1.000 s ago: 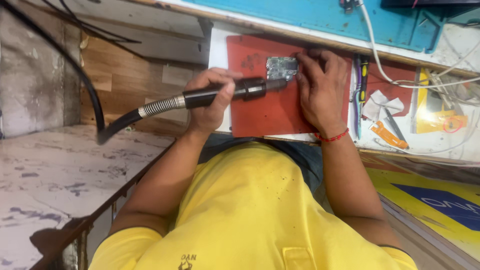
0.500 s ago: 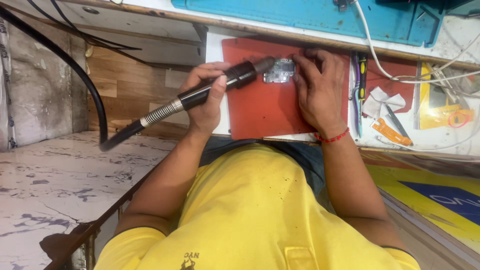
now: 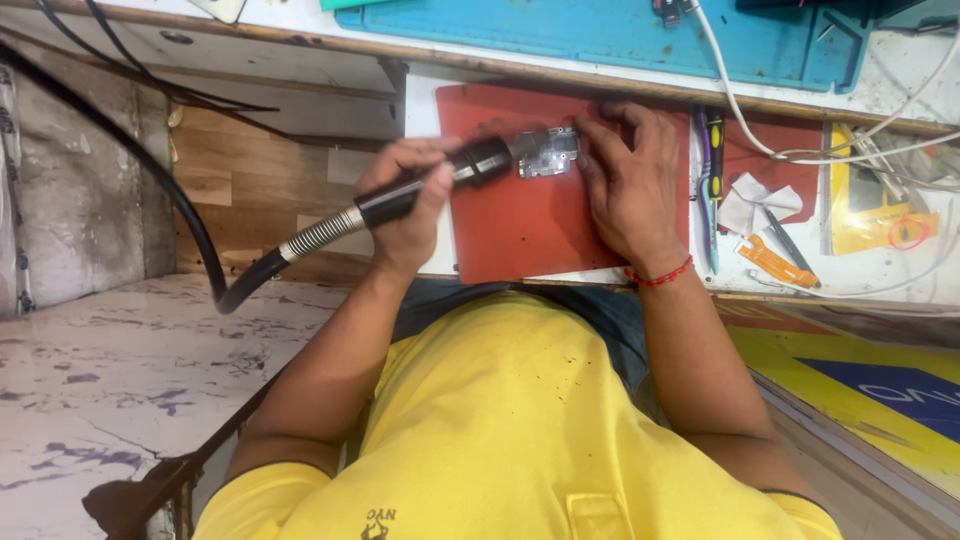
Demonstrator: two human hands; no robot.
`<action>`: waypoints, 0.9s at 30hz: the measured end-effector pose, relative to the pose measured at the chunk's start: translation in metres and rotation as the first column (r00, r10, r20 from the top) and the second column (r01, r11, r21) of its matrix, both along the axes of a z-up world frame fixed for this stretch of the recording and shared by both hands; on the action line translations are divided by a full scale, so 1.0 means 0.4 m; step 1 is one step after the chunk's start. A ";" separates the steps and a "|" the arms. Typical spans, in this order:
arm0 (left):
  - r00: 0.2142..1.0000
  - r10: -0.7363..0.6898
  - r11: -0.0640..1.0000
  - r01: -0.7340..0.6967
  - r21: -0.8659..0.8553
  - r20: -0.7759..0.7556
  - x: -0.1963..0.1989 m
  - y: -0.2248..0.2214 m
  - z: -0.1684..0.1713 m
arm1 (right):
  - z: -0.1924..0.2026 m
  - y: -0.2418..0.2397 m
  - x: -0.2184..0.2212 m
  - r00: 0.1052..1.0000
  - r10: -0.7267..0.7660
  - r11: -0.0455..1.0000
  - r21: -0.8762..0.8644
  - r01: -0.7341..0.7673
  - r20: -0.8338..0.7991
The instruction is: The person works on a small electronic component placed on a red mat. They use a small tool to scrape or clean the component's surface, then use a heat gun to apply heat to the component.
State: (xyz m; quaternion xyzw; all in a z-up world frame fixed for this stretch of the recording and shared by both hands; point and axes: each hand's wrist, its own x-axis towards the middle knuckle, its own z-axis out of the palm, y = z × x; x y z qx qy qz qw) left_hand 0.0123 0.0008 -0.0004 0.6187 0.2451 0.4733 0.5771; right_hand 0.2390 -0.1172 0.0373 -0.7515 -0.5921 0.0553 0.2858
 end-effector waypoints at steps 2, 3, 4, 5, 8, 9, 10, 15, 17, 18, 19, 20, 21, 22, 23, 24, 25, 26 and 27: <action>0.999 -0.019 0.999 0.020 0.036 -0.031 0.002 -0.004 -0.003 | 0.001 -0.003 0.002 1.000 0.003 1.000 -0.002 -0.003 0.001; 1.000 0.003 1.000 -0.003 0.016 -0.026 0.000 -0.009 -0.003 | 0.002 -0.006 0.002 1.000 0.010 1.000 0.002 -0.010 0.008; 0.999 0.024 1.000 -0.024 0.001 -0.023 -0.004 -0.010 -0.003 | 0.002 -0.005 0.000 1.000 0.017 1.000 0.010 -0.017 0.013; 0.999 0.022 1.000 -0.022 0.004 -0.025 -0.007 -0.011 -0.001 | 0.003 -0.005 -0.002 1.000 0.024 1.000 0.008 -0.024 0.006; 1.000 -0.009 1.000 0.009 0.009 -0.023 -0.001 -0.003 0.000 | 0.006 -0.005 0.003 1.000 0.021 1.000 0.011 -0.021 0.002; 0.999 -0.024 1.000 0.024 0.003 -0.026 -0.001 -0.006 -0.001 | 0.006 -0.005 0.002 1.000 0.017 1.000 0.011 -0.017 0.003; 0.999 -0.037 0.999 0.037 -0.001 -0.031 -0.002 -0.006 -0.001 | 0.006 -0.004 0.001 1.000 0.014 1.000 0.012 -0.014 0.003; 1.000 -0.022 1.000 0.022 -0.005 0.002 -0.001 -0.006 -0.005 | 0.003 -0.007 -0.002 1.000 -0.003 1.000 0.001 0.003 -0.010; 1.000 -0.014 1.000 0.015 -0.028 0.011 -0.005 -0.006 -0.003 | 0.005 -0.003 -0.002 1.000 0.003 1.000 0.008 -0.003 -0.005; 0.999 0.032 0.997 -0.031 -0.068 0.018 -0.006 -0.003 -0.001 | 0.006 0.000 -0.003 1.000 0.005 1.000 0.012 -0.005 -0.004; 0.997 0.079 0.991 -0.076 -0.108 0.023 -0.007 -0.001 0.002 | 0.007 0.003 -0.003 1.000 0.006 1.000 0.016 -0.006 -0.003; 0.999 0.028 0.998 -0.026 -0.055 0.031 -0.006 -0.004 0.002 | 0.008 -0.001 -0.002 1.000 -0.003 1.000 0.011 0.003 -0.002; 0.999 -0.023 1.000 0.023 0.000 0.036 -0.004 -0.005 0.001 | 0.007 -0.004 -0.003 1.000 -0.012 1.000 0.006 0.012 -0.002; 0.997 -0.068 0.996 0.066 0.053 0.036 -0.006 -0.009 -0.001 | 0.005 -0.006 -0.004 1.000 -0.015 1.000 0.000 0.015 -0.004; 0.999 -0.007 1.000 0.008 -0.006 0.036 -0.007 -0.013 -0.004 | 0.003 -0.009 -0.006 1.000 -0.020 1.000 -0.002 0.020 -0.011; 0.998 0.053 0.997 -0.050 -0.061 0.033 -0.006 -0.012 -0.008 | 0.001 -0.006 -0.006 1.000 -0.025 1.000 0.001 0.025 -0.018; 0.993 0.112 0.987 -0.108 -0.114 0.028 -0.006 -0.011 -0.013 | -0.002 -0.004 -0.006 0.999 -0.031 1.000 0.004 0.031 -0.024; 0.998 0.061 0.995 -0.058 -0.084 0.036 -0.001 -0.007 -0.020 | -0.004 -0.002 -0.002 0.999 -0.044 0.999 0.001 0.044 -0.025; 0.999 0.009 0.999 -0.007 -0.052 0.042 0.003 -0.001 -0.028 | -0.007 0.001 0.001 0.998 -0.057 0.998 -0.002 0.057 -0.025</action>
